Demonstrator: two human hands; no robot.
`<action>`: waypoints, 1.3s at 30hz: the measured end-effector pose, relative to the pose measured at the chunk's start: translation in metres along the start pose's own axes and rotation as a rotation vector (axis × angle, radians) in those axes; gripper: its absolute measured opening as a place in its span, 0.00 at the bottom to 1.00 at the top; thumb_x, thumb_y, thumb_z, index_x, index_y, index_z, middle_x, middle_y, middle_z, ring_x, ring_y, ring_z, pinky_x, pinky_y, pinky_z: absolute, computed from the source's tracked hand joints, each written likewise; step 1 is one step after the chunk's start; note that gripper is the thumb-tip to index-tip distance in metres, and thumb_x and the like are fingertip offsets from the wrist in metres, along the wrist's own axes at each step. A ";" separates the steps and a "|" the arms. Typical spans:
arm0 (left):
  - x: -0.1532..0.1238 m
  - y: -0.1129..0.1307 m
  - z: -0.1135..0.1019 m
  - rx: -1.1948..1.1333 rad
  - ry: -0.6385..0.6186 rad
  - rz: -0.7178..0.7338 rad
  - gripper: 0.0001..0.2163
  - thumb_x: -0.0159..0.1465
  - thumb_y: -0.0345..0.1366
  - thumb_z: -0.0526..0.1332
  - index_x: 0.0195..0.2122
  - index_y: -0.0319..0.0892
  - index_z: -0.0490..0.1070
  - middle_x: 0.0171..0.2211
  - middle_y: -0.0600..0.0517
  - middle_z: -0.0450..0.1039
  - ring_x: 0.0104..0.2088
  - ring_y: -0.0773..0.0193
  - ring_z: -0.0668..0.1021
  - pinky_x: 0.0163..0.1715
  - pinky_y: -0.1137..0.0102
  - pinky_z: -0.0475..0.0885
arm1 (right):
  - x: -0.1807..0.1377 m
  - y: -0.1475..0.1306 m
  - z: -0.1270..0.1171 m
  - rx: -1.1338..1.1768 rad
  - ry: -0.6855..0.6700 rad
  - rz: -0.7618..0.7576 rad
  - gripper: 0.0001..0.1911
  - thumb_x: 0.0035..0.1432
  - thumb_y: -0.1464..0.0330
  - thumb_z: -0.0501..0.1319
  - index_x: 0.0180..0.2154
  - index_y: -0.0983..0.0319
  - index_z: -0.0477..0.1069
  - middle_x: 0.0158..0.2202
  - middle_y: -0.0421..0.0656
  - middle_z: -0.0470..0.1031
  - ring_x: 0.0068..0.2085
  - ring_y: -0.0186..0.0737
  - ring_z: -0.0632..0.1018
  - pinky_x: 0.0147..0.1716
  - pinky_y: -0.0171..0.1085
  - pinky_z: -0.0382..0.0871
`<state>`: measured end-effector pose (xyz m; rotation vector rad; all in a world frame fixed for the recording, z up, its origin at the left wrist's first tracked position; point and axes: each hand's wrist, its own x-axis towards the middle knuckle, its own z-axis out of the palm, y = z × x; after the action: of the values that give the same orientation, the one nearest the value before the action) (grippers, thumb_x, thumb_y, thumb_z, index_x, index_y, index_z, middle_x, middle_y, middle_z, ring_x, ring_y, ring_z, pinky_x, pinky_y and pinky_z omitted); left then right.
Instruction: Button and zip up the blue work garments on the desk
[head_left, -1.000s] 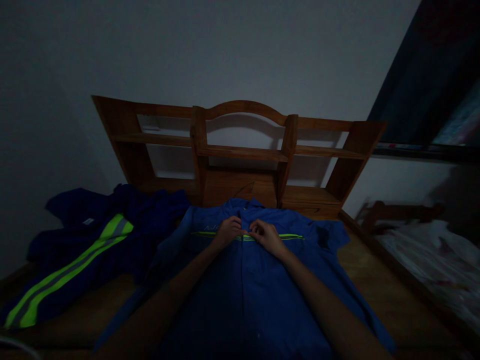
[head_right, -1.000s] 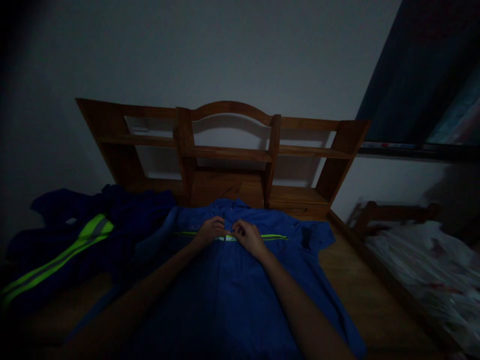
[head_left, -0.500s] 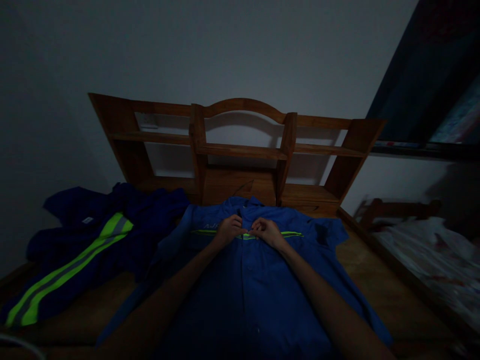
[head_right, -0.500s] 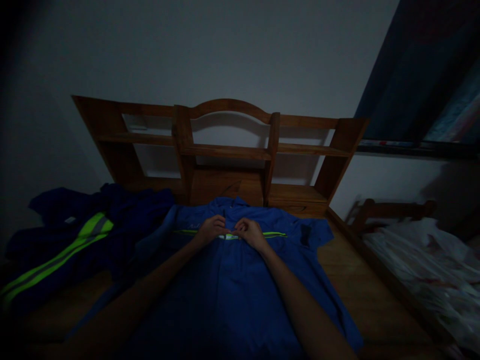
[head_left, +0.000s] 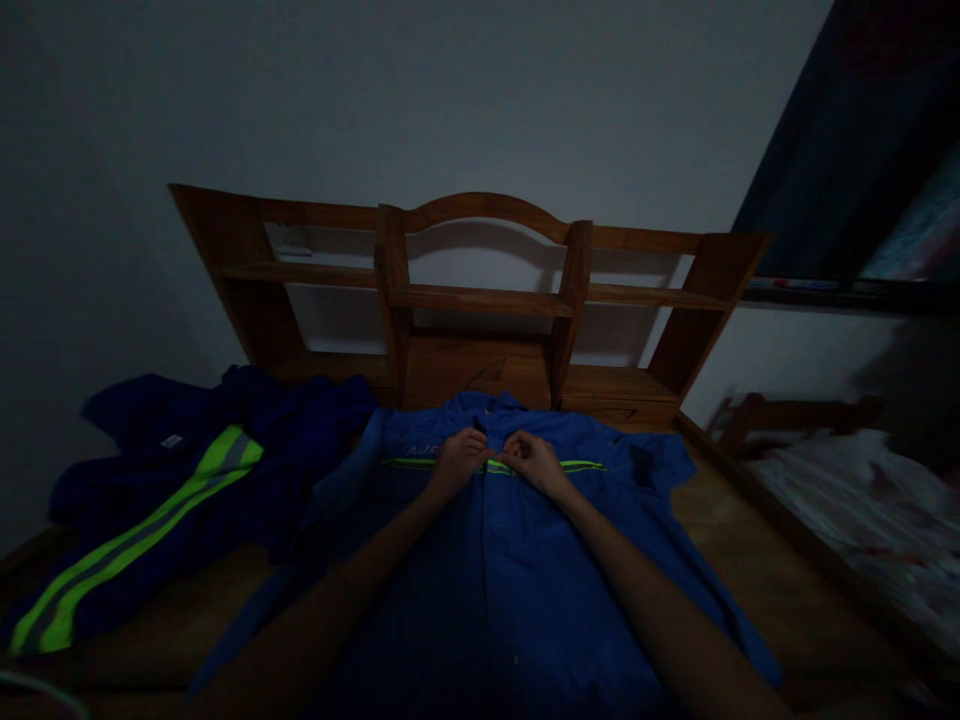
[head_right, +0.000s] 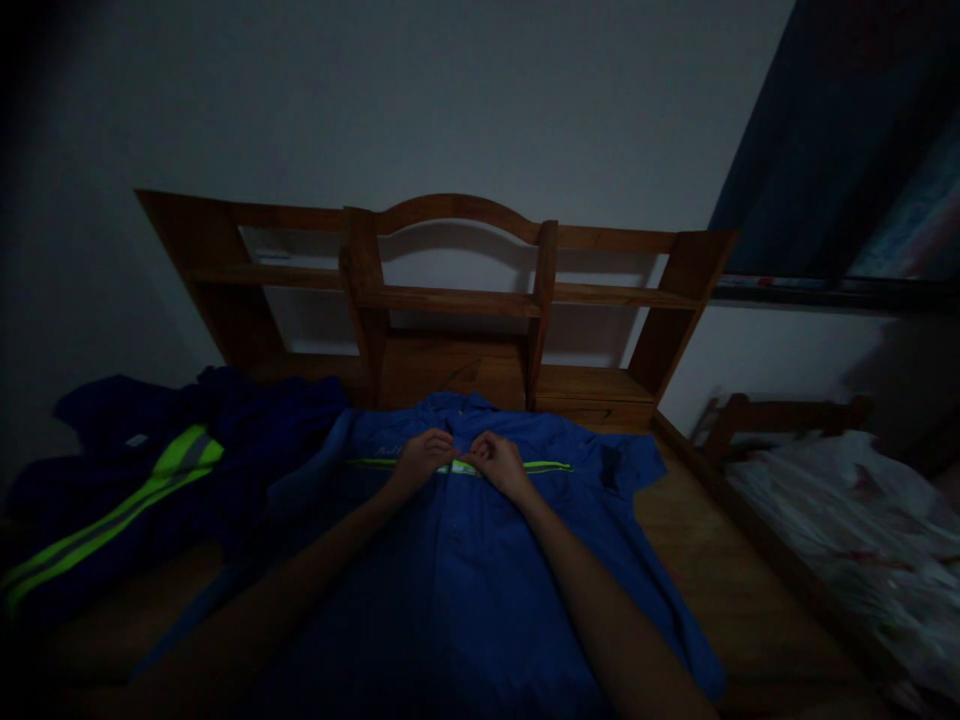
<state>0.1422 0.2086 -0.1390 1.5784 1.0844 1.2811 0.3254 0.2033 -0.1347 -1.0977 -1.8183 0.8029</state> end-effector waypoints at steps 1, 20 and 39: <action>0.001 0.000 0.000 -0.025 0.003 -0.017 0.14 0.47 0.38 0.68 0.32 0.38 0.69 0.26 0.52 0.73 0.29 0.65 0.77 0.29 0.73 0.71 | 0.000 0.000 -0.001 0.014 -0.010 -0.008 0.16 0.49 0.58 0.63 0.33 0.64 0.68 0.23 0.37 0.71 0.23 0.30 0.72 0.23 0.29 0.64; -0.019 0.054 -0.014 -0.077 -0.800 -0.379 0.19 0.50 0.51 0.65 0.30 0.37 0.71 0.23 0.48 0.73 0.21 0.63 0.75 0.21 0.71 0.69 | -0.002 -0.032 -0.035 0.179 0.009 0.010 0.12 0.53 0.63 0.57 0.36 0.64 0.68 0.28 0.40 0.72 0.24 0.32 0.72 0.25 0.31 0.66; -0.001 0.016 -0.003 0.380 -0.373 0.149 0.10 0.54 0.39 0.62 0.33 0.40 0.75 0.30 0.51 0.74 0.30 0.62 0.74 0.28 0.75 0.64 | -0.035 -0.059 -0.020 -0.192 -0.159 -0.172 0.06 0.56 0.69 0.57 0.35 0.61 0.71 0.31 0.39 0.73 0.29 0.33 0.72 0.28 0.31 0.63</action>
<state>0.1414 0.2030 -0.1234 2.1162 1.0221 0.8503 0.3305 0.1493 -0.0880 -1.0029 -2.1275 0.6389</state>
